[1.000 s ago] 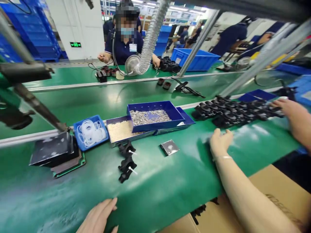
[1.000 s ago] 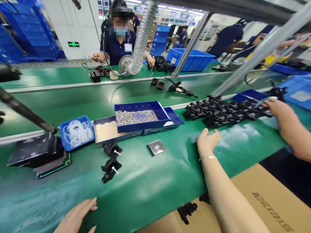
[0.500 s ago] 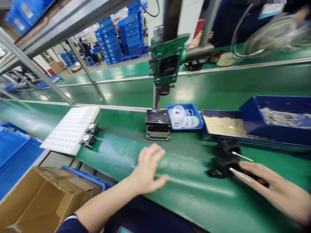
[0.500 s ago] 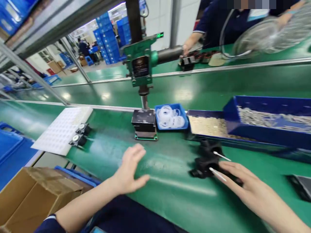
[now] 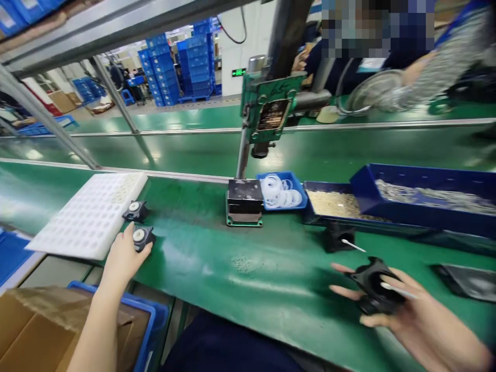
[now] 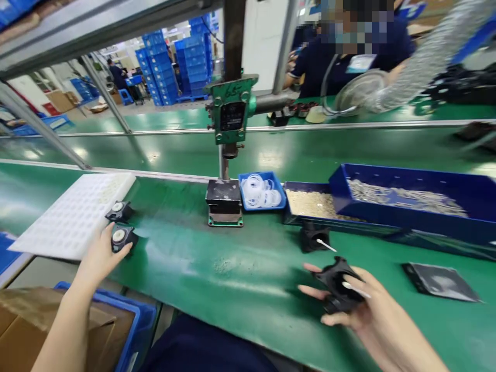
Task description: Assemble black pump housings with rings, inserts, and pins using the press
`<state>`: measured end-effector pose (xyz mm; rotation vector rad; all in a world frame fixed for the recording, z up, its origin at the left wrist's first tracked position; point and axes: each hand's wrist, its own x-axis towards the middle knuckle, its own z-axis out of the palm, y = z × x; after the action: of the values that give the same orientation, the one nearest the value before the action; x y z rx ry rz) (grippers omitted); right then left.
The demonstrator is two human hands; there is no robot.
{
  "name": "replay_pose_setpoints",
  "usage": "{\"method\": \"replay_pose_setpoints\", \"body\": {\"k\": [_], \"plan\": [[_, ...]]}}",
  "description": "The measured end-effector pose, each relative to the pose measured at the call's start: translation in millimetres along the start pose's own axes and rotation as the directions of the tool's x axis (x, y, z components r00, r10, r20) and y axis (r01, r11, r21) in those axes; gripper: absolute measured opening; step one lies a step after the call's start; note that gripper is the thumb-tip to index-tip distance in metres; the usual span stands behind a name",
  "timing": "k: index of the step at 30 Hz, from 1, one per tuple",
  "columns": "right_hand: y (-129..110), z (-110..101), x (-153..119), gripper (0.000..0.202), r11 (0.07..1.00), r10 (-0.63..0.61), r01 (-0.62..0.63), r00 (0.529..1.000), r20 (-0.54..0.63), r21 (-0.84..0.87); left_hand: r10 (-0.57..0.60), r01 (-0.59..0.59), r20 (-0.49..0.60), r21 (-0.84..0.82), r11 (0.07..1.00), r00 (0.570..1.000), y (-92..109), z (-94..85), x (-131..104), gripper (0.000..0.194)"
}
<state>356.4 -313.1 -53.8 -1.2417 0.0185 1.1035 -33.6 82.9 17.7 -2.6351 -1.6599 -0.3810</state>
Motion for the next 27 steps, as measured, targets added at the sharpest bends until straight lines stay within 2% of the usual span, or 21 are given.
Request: {"method": "replay_pose_setpoints", "body": {"k": [2, 3, 6, 8, 11, 13, 15, 17, 19, 21, 23, 27], "plan": [[-7, 26, -12, 0.040, 0.992, 0.038, -0.042, 0.999, 0.036, 0.120, 0.166, -0.162, 0.094, -0.049, 0.986, 0.982, 30, 6.6, -12, 0.081], [-8, 38, -14, 0.040, 0.978, 0.053, -0.066, 0.996, 0.073, 0.199, 0.250, -0.238, 0.150, -0.096, 0.967, 0.956, 47, 9.7, -17, 0.080], [-8, 66, -10, 0.032, 0.907, 0.032, -0.113, 0.979, 0.200, 0.406, 0.482, -0.415, 0.259, -0.273, 0.868, 0.837, 106, 16.8, -28, 0.076], [-7, 80, -2, 0.026, 0.868, -0.010, -0.113, 0.970, 0.243, 0.484, 0.589, -0.474, 0.306, -0.374, 0.797, 0.748, 143, 19.9, -32, 0.079], [-8, 97, 10, 0.018, 0.851, -0.067, -0.056, 0.974, 0.214, 0.522, 0.683, -0.506, 0.340, -0.478, 0.718, 0.647, 186, 24.1, -35, 0.085], [-11, 106, 17, 0.022, 0.849, -0.093, -0.025, 0.976, 0.196, 0.529, 0.728, -0.519, 0.338, -0.530, 0.671, 0.597, 203, 28.2, -35, 0.081], [-15, 112, 22, 0.022, 0.838, -0.106, -0.026, 0.972, 0.209, 0.545, 0.771, -0.536, 0.309, -0.576, 0.617, 0.556, 212, 34.3, -35, 0.074], [-18, 115, 27, 0.016, 0.830, -0.112, -0.036, 0.967, 0.230, 0.557, 0.804, -0.548, 0.256, -0.618, 0.563, 0.536, 214, 42.8, -35, 0.071], [-21, 117, 31, 0.015, 0.847, -0.118, -0.033, 0.961, 0.248, 0.531, 0.814, -0.516, 0.202, -0.685, 0.515, 0.544, 212, 53.3, -38, 0.076], [-24, 118, 34, 0.017, 0.887, -0.141, 0.001, 0.953, 0.269, 0.461, 0.801, -0.410, 0.181, -0.782, 0.469, 0.571, 210, 64.2, -42, 0.085], [-28, 120, 36, 0.020, 0.931, -0.201, 0.091, 0.936, 0.289, 0.352, 0.786, -0.260, 0.194, -0.874, 0.410, 0.588, 207, 73.4, -48, 0.095], [-34, 130, 36, 0.027, 0.967, -0.253, 0.247, 0.896, 0.365, 0.063, 0.763, -0.024, 0.222, -0.954, 0.297, 0.607, 206, 82.5, -56, 0.105]]}}
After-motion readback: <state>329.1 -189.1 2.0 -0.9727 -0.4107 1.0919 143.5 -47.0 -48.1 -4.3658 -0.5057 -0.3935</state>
